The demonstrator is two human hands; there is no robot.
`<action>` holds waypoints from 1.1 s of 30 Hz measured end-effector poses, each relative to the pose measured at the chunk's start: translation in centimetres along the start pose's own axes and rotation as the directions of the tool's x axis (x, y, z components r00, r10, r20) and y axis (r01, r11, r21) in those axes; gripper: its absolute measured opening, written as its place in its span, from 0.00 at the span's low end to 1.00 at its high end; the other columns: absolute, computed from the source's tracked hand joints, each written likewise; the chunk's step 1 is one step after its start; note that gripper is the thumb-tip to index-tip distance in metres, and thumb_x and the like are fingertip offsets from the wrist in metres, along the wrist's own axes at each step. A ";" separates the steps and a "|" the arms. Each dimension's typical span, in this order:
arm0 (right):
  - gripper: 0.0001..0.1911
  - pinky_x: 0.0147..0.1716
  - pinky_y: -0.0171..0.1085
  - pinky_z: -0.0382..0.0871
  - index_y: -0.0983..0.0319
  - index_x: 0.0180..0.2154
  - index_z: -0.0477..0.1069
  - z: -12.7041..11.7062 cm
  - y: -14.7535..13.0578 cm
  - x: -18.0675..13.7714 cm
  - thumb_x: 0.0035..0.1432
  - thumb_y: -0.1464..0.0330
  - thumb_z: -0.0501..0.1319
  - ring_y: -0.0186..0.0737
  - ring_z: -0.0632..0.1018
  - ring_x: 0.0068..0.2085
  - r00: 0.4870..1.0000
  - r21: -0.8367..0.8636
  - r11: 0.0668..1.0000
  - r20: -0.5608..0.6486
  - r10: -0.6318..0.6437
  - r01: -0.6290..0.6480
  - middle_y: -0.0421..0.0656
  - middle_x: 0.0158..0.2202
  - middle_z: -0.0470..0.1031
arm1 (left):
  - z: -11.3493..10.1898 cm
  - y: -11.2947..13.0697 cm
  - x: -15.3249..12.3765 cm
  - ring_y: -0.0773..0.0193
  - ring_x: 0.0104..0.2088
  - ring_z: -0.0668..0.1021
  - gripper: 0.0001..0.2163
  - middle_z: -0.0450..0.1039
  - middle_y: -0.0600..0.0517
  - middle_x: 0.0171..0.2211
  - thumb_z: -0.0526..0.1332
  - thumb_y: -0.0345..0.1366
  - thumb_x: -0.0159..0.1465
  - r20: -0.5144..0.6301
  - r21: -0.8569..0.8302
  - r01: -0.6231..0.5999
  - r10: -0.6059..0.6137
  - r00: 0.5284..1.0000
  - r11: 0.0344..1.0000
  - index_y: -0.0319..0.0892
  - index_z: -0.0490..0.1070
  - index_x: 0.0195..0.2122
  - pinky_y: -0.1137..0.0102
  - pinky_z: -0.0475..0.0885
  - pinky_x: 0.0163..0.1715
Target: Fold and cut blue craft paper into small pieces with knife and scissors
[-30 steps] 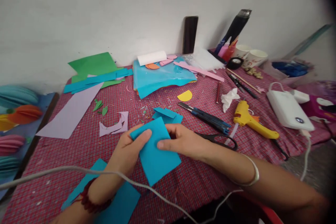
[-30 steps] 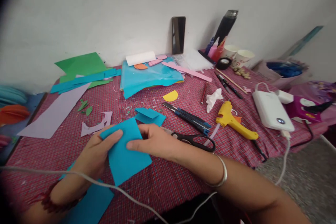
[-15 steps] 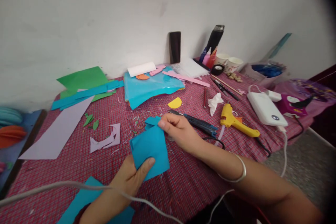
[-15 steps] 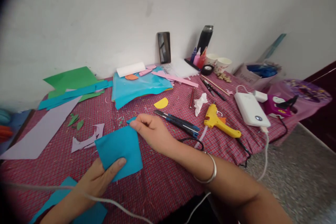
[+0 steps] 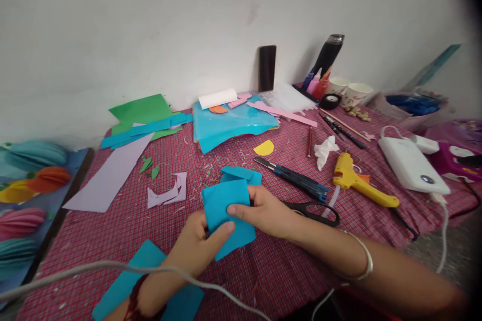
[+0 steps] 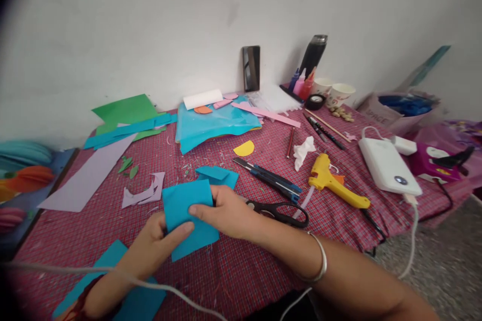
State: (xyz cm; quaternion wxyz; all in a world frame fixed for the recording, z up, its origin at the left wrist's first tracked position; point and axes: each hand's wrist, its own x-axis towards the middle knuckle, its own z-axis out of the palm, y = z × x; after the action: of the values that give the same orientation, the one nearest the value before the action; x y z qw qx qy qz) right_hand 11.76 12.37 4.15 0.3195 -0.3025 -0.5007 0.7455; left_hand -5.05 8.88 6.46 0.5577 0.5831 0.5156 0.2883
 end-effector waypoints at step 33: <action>0.05 0.35 0.35 0.64 0.62 0.36 0.69 -3.9 -5.5 -5.2 0.61 0.69 0.55 0.34 0.71 0.33 0.935 -0.867 0.494 -0.117 -0.334 0.068 0.41 0.33 0.72 | -2.0 -2.0 3.1 0.61 0.32 0.80 0.11 0.80 0.53 0.34 0.69 0.32 0.51 -0.409 -0.601 0.043 -0.353 0.842 0.798 0.42 0.74 0.35 0.67 0.78 0.36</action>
State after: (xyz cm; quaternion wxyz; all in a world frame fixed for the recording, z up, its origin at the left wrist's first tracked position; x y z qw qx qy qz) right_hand 18.90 12.12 8.74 0.2806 -0.4569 -0.7841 0.3126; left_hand -6.46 12.15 4.19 0.5800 0.2347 0.5923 0.5077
